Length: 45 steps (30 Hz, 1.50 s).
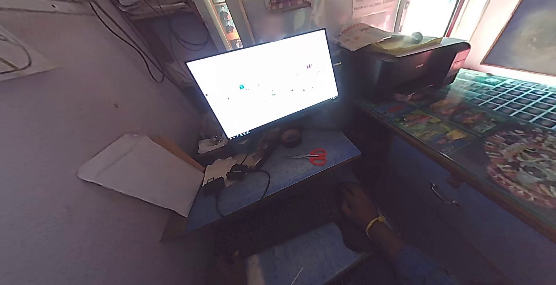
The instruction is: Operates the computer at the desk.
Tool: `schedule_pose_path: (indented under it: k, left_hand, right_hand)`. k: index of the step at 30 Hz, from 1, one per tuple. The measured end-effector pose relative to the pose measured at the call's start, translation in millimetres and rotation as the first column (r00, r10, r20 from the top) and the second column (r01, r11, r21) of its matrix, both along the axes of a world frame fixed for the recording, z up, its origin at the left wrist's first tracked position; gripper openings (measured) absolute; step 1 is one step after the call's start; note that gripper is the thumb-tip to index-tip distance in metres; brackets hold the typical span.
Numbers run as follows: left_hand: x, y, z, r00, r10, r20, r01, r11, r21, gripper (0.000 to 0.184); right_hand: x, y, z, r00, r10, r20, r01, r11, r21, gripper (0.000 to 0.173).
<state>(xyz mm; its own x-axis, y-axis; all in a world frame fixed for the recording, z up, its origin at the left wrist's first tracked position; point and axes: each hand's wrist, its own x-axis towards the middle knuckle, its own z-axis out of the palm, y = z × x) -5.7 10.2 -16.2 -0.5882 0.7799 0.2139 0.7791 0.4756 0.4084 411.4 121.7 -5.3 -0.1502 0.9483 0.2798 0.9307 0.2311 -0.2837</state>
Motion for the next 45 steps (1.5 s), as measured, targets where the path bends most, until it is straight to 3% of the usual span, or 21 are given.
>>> schedule_pose_path:
  k: [31, 38, 40, 42, 45]
  left_hand:
    - [-1.8, -0.7, -6.6, 1.0, -0.008, -0.012, 0.008, 1.0, -0.007, 0.066]
    - [4.3, -0.5, 5.0, 1.0, -0.008, -0.026, 0.007, 1.0, -0.017, 0.064]
    - [14.9, -0.5, 15.4, 0.99, -0.074, -0.118, 0.06, 0.99, -0.125, 0.065]
    - [32.2, 2.8, 27.4, 0.954, -0.237, -0.182, 0.198, 0.958, -0.209, 0.061]
    - [71.5, 10.1, 41.7, 0.857, -0.476, -0.195, 0.468, 0.879, -0.09, 0.054]
  right_hand:
    - [0.0, 1.3, -2.0, 1.0, 0.001, -0.001, -0.001, 1.0, -0.012, 0.046]
    - [-0.1, 0.1, 3.2, 1.0, -0.011, 0.001, 0.011, 0.999, -0.052, 0.048]
    - [0.1, 1.3, 2.1, 1.0, -0.012, -0.002, 0.012, 1.0, -0.026, 0.048]
    - [1.1, 2.8, 0.7, 1.0, -0.009, -0.002, 0.009, 1.0, 0.007, 0.048]
    - [0.1, 6.6, -2.6, 1.0, -0.003, 0.024, 0.001, 0.996, 0.094, 0.049]
